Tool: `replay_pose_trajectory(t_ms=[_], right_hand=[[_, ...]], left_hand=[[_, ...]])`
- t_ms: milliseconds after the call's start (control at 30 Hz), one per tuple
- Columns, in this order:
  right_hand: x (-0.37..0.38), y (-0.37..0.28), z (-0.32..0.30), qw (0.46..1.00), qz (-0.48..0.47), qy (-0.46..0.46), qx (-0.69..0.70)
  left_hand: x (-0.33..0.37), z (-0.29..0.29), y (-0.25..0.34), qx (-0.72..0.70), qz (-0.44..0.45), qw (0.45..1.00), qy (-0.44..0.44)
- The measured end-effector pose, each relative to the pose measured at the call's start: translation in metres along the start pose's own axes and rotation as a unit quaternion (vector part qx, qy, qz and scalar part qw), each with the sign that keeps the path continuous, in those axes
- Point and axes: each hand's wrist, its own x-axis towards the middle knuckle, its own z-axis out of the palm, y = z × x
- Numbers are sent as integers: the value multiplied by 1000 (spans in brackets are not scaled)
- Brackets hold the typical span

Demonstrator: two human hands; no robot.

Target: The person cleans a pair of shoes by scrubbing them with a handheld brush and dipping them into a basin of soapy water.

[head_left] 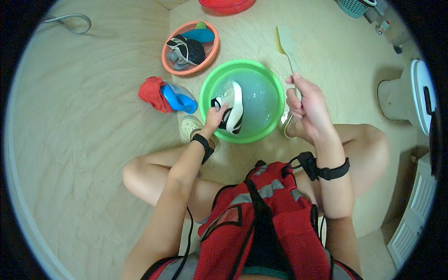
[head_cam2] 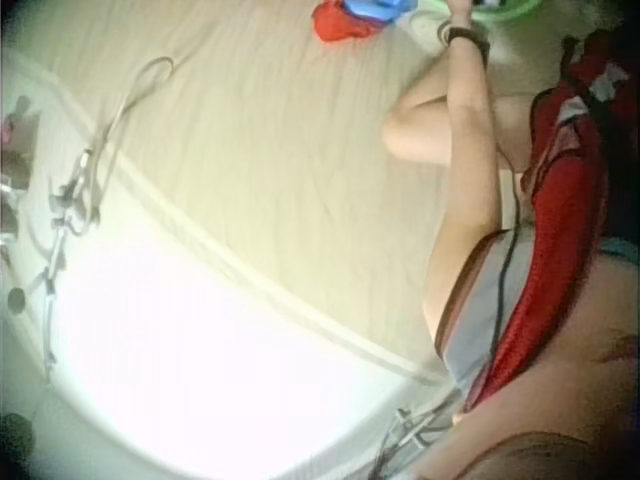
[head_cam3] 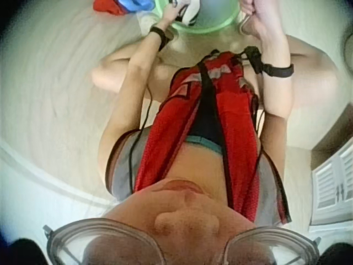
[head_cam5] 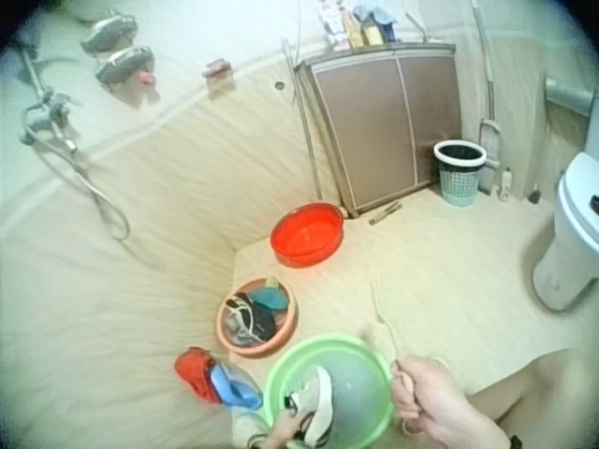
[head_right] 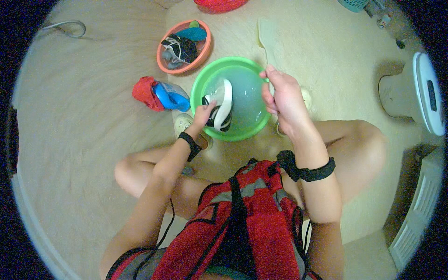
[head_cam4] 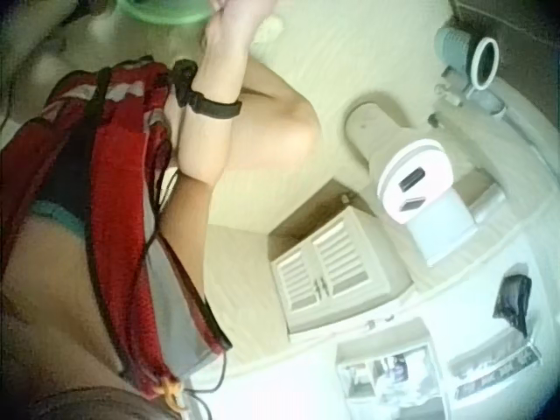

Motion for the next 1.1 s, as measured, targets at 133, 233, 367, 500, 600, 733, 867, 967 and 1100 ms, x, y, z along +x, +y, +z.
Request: replay_pose_trajectory(t_ms=[133,233,367,500,600,733,867,967,1100], right_hand=[[-12,-12,2,993,-6,-119,3],[-23,-22,33,998,-14,-62,-29],[-8,-9,16,989,-71,-80,-102],[25,13,-12,974,-64,16,-216],[33,34,-9,949,-13,86,-302],[45,63,3,811,-96,11,-576],[47,75,13,758,-91,-49,-644],[28,86,33,693,-156,-67,-701],[68,67,14,673,-131,64,-725]], left_hand=[[-18,-5,57,-127,-92,987,22],[-22,-31,52,-293,-113,949,35],[-41,-47,69,-294,-71,953,11],[-61,-58,91,-162,43,986,4],[-67,-69,99,-2,129,991,36],[-74,-84,116,116,217,968,51],[-78,-89,124,156,247,955,58],[-89,-97,128,195,276,939,66],[-97,-88,132,256,329,908,54]])
